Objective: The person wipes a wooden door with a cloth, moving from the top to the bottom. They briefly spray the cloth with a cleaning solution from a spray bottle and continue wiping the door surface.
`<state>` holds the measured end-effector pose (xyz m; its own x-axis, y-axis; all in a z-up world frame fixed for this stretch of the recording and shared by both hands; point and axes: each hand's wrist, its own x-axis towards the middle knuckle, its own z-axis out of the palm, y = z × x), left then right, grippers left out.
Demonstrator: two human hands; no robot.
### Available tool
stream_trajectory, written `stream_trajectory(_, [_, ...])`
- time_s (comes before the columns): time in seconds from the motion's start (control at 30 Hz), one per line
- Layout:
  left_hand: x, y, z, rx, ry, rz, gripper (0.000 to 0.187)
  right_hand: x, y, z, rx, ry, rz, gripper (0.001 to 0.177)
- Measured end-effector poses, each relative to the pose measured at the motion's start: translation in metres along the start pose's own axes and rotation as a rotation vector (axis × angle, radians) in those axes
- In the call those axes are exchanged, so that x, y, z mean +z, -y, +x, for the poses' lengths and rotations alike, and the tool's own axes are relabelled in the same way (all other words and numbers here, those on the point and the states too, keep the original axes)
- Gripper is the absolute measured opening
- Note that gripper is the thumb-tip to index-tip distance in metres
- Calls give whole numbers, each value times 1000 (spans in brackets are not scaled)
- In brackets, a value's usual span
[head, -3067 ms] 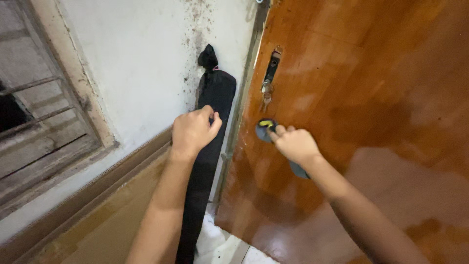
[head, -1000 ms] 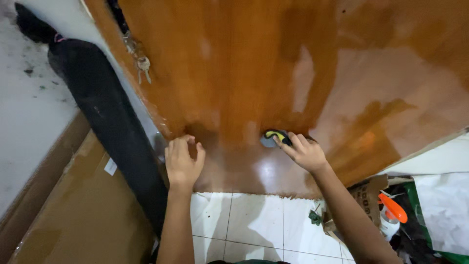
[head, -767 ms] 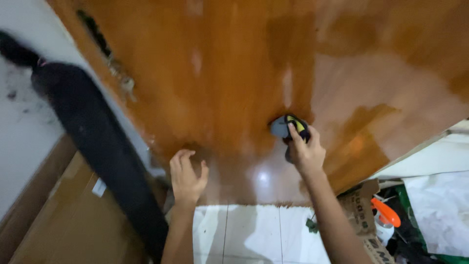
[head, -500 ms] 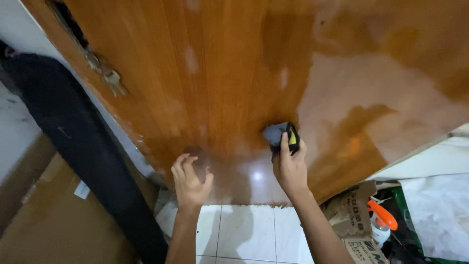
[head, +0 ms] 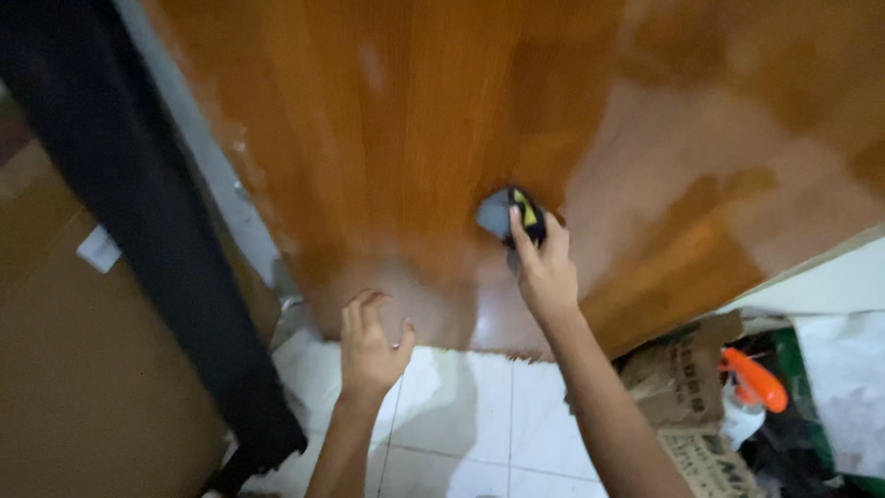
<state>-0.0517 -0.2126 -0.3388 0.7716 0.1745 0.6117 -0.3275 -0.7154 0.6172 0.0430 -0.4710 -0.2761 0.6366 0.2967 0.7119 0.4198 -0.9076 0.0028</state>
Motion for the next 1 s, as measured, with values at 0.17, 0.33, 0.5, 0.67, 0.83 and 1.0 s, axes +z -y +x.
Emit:
stream_trajectory(0.17, [-4,-6,-51,4,-25,-16,42,27,11,-22,-174,101,-153,67])
stream_trajectory(0.33, [-25,-8,-73,20,-27,17,43,31,7,-22,-325,112,-220,63])
stream_trajectory(0.5, [-42,9,-58,59,1,62,42,-7,-4,10,-223,-62,-209,66])
stream_trajectory(0.67, [-33,18,-34,64,29,118,45,-24,-4,35,-97,-244,-220,59])
stream_trajectory(0.83, [-21,14,-22,56,44,53,45,13,-3,9,-223,-169,-310,54])
stream_trajectory(1.0, [-15,7,-16,50,65,31,44,48,1,-36,-450,5,-414,54])
